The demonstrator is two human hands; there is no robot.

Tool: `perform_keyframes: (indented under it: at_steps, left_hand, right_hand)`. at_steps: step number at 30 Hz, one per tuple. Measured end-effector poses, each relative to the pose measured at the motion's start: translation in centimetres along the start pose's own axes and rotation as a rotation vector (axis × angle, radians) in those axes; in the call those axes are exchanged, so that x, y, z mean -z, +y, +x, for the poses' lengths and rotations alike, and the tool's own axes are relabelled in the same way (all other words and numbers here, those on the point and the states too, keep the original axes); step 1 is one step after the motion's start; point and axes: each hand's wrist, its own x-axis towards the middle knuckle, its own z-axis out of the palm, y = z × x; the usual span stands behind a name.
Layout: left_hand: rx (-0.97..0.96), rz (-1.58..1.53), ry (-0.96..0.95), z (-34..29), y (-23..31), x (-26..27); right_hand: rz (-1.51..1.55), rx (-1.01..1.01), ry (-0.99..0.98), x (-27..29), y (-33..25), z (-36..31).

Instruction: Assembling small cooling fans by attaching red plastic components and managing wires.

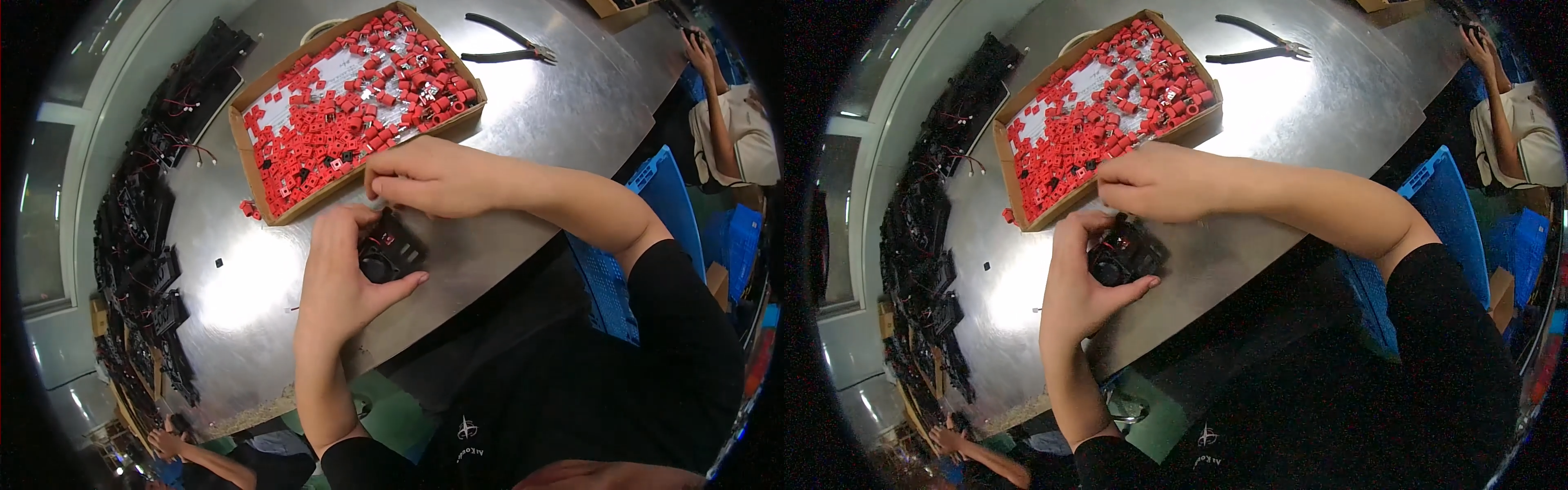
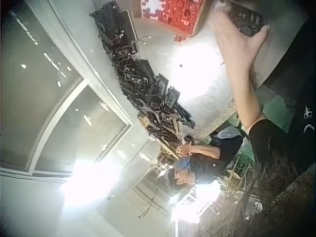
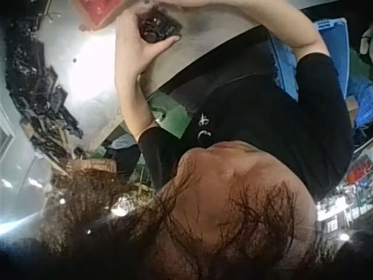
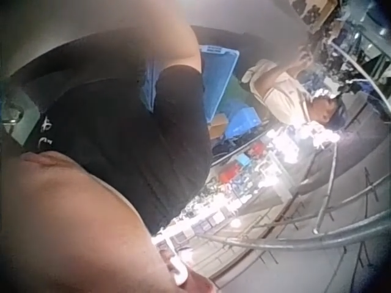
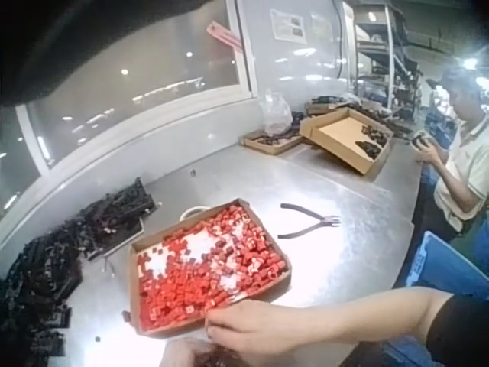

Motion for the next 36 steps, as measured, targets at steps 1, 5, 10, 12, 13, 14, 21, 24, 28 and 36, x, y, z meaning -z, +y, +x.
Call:
perform_keyframes:
  at_steps: [1,5,10,12,13,14,21,24,28,36]
  left_hand:
    - [-0.034,0.029,0.002,0.2,0.2,0.1]
    - [-0.035,0.079,0.009,0.2,0.6,0.2]
    - [-0.139,0.184,0.057,0.3,1.0,0.1]
    - [-0.181,0.209,0.075,0.4,1.1,0.2]
    - [-0.188,0.218,0.075,0.4,1.0,0.2]
    - [-0.196,0.228,0.076,0.5,0.9,0.2]
    - [-0.116,0.182,0.131,0.1,1.4,-0.1]
    - [-0.154,0.267,0.112,0.2,1.6,0.2]
    - [-0.126,0.225,0.166,0.1,1.5,-0.2]
    - [-0.086,0.278,0.218,0.2,1.2,-1.8]
  right_hand:
    - [0.002,-0.006,0.002,0.0,-0.1,0.0]
    - [0.267,-0.183,0.006,-0.1,-0.5,-0.1]
    - [0.215,-0.094,-0.060,-0.2,-0.5,-0.2]
    - [0.083,0.094,0.002,-0.5,1.2,0.3]
    - [-0.053,0.282,0.061,-0.5,1.3,0.5]
    - [-0.054,0.279,0.062,-0.3,1.3,0.4]
    - [-0.290,0.307,0.025,0.5,0.6,-0.1]
    - [-0.377,0.371,0.009,0.8,0.6,-0.2]
    - [-0.478,0.343,0.043,0.8,0.8,-0.2]
    - [-0.522,0.295,0.064,1.6,-0.1,-0.6]
